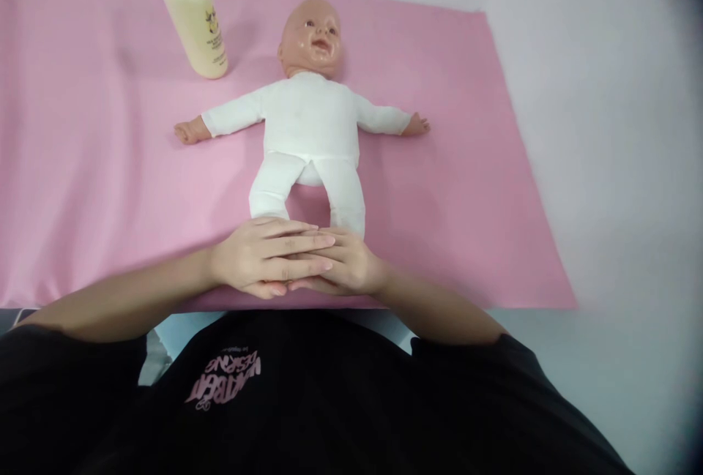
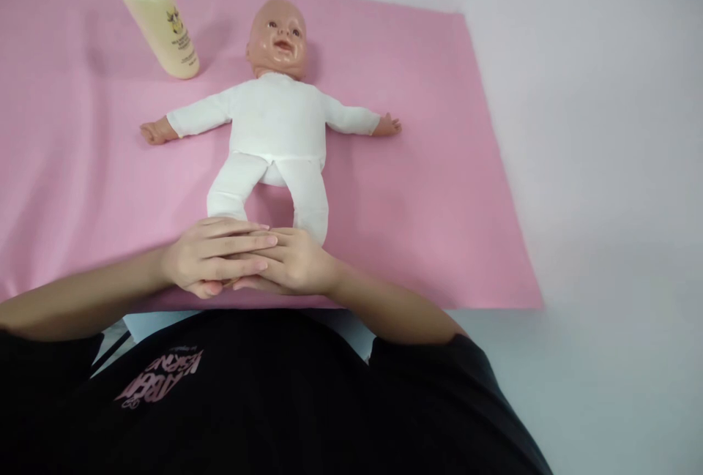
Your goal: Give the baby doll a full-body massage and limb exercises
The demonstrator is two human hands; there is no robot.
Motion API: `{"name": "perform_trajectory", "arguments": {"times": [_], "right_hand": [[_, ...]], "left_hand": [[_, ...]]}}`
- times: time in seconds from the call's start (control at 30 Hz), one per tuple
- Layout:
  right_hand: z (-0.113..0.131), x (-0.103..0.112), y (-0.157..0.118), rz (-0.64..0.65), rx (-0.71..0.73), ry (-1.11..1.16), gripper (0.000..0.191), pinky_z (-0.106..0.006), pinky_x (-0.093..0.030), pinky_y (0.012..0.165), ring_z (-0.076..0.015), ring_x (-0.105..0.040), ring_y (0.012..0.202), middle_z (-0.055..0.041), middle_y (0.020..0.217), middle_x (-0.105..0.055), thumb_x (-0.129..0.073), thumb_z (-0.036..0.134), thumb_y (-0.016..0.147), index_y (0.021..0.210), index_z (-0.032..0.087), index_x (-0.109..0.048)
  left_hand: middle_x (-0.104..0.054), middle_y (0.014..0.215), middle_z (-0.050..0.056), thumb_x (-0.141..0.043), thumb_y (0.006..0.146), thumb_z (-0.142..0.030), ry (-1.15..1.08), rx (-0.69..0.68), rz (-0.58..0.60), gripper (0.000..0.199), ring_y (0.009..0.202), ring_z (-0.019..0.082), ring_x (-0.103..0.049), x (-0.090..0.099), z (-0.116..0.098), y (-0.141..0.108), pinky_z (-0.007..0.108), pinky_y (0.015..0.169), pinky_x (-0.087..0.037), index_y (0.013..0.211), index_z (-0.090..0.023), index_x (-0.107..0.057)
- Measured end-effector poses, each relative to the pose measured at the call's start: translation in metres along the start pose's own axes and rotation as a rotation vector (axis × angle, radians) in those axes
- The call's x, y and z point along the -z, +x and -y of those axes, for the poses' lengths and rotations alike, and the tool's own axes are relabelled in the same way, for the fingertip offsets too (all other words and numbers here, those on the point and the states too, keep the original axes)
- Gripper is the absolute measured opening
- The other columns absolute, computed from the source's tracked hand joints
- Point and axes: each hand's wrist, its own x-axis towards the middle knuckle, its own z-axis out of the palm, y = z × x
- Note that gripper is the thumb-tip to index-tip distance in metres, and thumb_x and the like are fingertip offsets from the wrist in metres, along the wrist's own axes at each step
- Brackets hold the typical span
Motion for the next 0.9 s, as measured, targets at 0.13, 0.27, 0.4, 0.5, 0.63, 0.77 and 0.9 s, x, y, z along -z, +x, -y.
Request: {"name": "perform_trajectory", "arguments": {"times": [0.13, 0.27, 0.4, 0.5, 0.63, 0.77, 0.9], "right_hand": [[-0.001, -0.001, -0.003, 0.056, -0.014, 0.04, 0.02, -0.027, -0.064, 0.096, -0.012, -0.07, 0.106, 0.0001, 0.106, -0.074, -0.065, 0.038, 0.099, 0.108, 0.02, -0.066], [-0.002, 0.0, -0.008, 0.253, -0.082, 0.038, 0.023, -0.028, -0.061, 0.108, -0.0126, -0.068, 0.119, 0.0018, 0.115, -0.073, -0.063, 0.043, 0.099, 0.112, 0.024, -0.068], [-0.002, 0.0, -0.012, 0.343, -0.13, 0.074, 0.028, -0.033, -0.06, 0.11, -0.0145, -0.067, 0.121, 0.0008, 0.113, -0.073, -0.063, 0.049, 0.098, 0.11, 0.024, -0.067], [-0.001, 0.0, -0.011, 0.366, -0.145, 0.062, 0.035, -0.036, -0.061, 0.109, -0.0183, -0.066, 0.124, -0.0033, 0.117, -0.071, -0.063, 0.053, 0.096, 0.113, 0.023, -0.065], [-0.001, 0.001, -0.008, 0.266, -0.081, 0.013, 0.032, -0.032, -0.063, 0.104, -0.0171, -0.067, 0.121, -0.004, 0.119, -0.07, -0.06, 0.047, 0.096, 0.117, 0.023, -0.063], [-0.003, 0.0, -0.015, 0.273, -0.011, 0.033, 0.032, -0.035, -0.06, 0.108, -0.0187, -0.066, 0.121, -0.0039, 0.114, -0.07, -0.061, 0.048, 0.096, 0.114, 0.022, -0.063], [-0.006, -0.001, -0.024, 0.356, -0.01, 0.024, 0.028, -0.038, -0.06, 0.11, -0.0188, -0.066, 0.12, -0.0003, 0.115, -0.071, -0.062, 0.05, 0.096, 0.108, 0.025, -0.066]], "left_hand": [[-0.068, 0.136, 0.015, -0.029, 0.108, -0.052, 0.011, 0.003, -0.015, 0.054, 0.135, 0.025, -0.059, 0.0, -0.001, 0.002, 0.04, 0.108, -0.056, 0.136, -0.018, -0.061], [-0.068, 0.136, 0.013, -0.039, 0.106, -0.055, 0.011, 0.035, -0.007, 0.051, 0.131, 0.025, -0.061, 0.002, -0.002, 0.003, 0.041, 0.108, -0.056, 0.138, -0.021, -0.06], [-0.067, 0.138, 0.014, -0.045, 0.102, -0.063, -0.001, 0.038, -0.015, 0.058, 0.13, 0.027, -0.061, 0.0, -0.002, 0.003, 0.042, 0.105, -0.057, 0.14, -0.022, -0.059], [-0.066, 0.139, 0.013, -0.046, 0.097, -0.073, -0.022, 0.051, -0.018, 0.069, 0.129, 0.027, -0.063, -0.002, 0.0, 0.003, 0.042, 0.104, -0.057, 0.143, -0.024, -0.056], [-0.067, 0.137, 0.016, -0.057, 0.09, -0.075, 0.005, 0.037, -0.037, 0.08, 0.127, 0.028, -0.064, -0.005, 0.001, 0.003, 0.044, 0.104, -0.057, 0.149, -0.021, -0.049], [-0.067, 0.136, 0.017, -0.062, 0.092, -0.068, 0.003, 0.071, 0.007, 0.079, 0.134, 0.029, -0.06, -0.005, -0.002, 0.002, 0.044, 0.107, -0.055, 0.152, -0.018, -0.047], [-0.067, 0.136, 0.018, -0.053, 0.099, -0.064, 0.003, 0.088, 0.053, 0.072, 0.137, 0.029, -0.057, -0.004, -0.006, 0.002, 0.045, 0.11, -0.054, 0.151, -0.014, -0.047]]}}
